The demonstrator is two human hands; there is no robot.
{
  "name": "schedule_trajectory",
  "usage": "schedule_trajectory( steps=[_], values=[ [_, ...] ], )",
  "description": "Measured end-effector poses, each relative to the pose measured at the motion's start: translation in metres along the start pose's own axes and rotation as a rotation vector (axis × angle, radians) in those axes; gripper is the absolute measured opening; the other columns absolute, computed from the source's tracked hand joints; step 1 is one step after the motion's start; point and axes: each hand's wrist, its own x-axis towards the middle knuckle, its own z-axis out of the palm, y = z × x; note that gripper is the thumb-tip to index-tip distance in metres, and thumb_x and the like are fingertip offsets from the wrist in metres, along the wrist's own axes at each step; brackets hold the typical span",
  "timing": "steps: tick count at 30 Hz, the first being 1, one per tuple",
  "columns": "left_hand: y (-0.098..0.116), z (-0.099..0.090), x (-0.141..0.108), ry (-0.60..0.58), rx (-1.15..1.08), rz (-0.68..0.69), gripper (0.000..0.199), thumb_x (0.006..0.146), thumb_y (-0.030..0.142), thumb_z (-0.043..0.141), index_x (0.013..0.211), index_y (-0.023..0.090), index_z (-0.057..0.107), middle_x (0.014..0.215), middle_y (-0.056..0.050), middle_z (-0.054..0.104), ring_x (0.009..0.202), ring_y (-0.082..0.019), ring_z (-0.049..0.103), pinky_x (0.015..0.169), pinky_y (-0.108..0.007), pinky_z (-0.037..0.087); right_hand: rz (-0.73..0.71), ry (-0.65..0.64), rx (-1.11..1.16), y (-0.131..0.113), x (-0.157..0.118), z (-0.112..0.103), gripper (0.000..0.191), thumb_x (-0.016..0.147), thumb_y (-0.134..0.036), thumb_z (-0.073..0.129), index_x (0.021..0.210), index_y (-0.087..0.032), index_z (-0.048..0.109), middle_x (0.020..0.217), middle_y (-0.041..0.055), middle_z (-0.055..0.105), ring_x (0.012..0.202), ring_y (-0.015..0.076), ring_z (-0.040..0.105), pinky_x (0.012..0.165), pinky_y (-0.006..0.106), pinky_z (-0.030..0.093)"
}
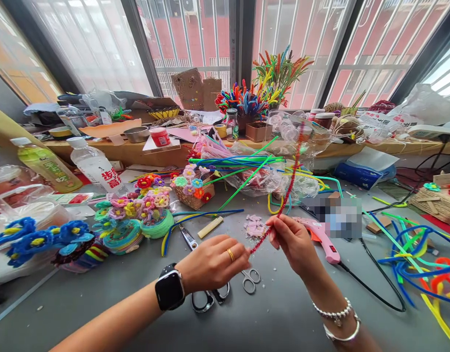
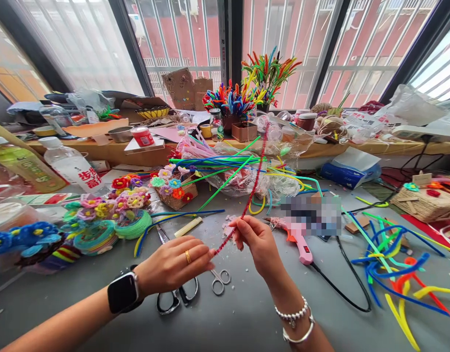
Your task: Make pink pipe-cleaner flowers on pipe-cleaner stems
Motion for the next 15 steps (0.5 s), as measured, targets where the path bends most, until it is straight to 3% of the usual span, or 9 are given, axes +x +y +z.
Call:
schedule_trajectory(
  steps=[2,3,6,9,12,15],
  values=[
    [-0.017,-0.004,0.003,0.084,0.006,-0.080,0.018,0.078,0.034,0.050,0.085,0.018,0.054,0.072,-0.002,0.063,0.065,-0.013,0.058,0.062,-0.026,0.050,-0.025,0.034,-0.074,0.002,0.001,0.000,0.022,0.077,-0.037,0.053,0.071,-0.016,0.061,0.053,-0.0029,0.047,0.045,0.0063,0.040,0.044,0.020,0.032],
    [-0.031,-0.007,0.005,0.132,0.046,-0.157,0.015,0.078,0.031,0.049,0.085,0.018,0.054,0.075,-0.003,0.063,0.069,-0.013,0.059,0.066,-0.026,0.050,-0.035,0.039,-0.111,0.003,0.002,-0.001,0.023,0.077,-0.037,0.052,0.071,-0.016,0.060,0.053,-0.0031,0.046,0.045,0.0065,0.040,0.044,0.020,0.032],
    [-0.092,-0.017,0.012,0.141,0.215,-0.604,0.016,0.081,0.024,0.041,0.087,0.019,0.055,0.085,-0.005,0.062,0.080,-0.015,0.058,0.075,-0.028,0.046,-0.049,0.017,-0.197,0.005,0.002,-0.001,0.026,0.079,-0.038,0.049,0.073,-0.015,0.059,0.050,-0.0036,0.043,0.045,0.0070,0.038,0.044,0.021,0.031],
    [-0.160,-0.020,0.012,-0.095,0.352,-0.983,0.027,0.081,0.020,0.037,0.101,0.016,0.054,0.100,-0.010,0.059,0.091,-0.021,0.055,0.078,-0.034,0.042,-0.038,-0.015,-0.246,0.005,0.002,0.000,0.028,0.079,-0.040,0.047,0.073,-0.015,0.059,0.050,-0.0032,0.042,0.045,0.0077,0.037,0.044,0.021,0.031],
    [-0.209,-0.015,0.004,-0.233,0.286,-1.002,0.032,0.075,0.012,0.042,0.104,0.012,0.054,0.101,-0.011,0.061,0.091,-0.021,0.055,0.079,-0.033,0.041,-0.026,-0.034,-0.261,0.006,0.001,0.000,0.027,0.080,-0.039,0.047,0.074,-0.015,0.058,0.051,-0.0032,0.041,0.046,0.0079,0.037,0.045,0.021,0.031],
    [-0.232,-0.006,-0.003,-0.314,0.227,-0.980,0.042,0.069,0.004,0.044,0.109,0.012,0.052,0.108,-0.008,0.060,0.093,-0.017,0.054,0.081,-0.028,0.040,-0.019,-0.037,-0.280,0.007,0.001,-0.001,0.026,0.079,-0.040,0.047,0.074,-0.016,0.058,0.051,-0.0034,0.042,0.047,0.0081,0.038,0.045,0.021,0.031]
  ],
)
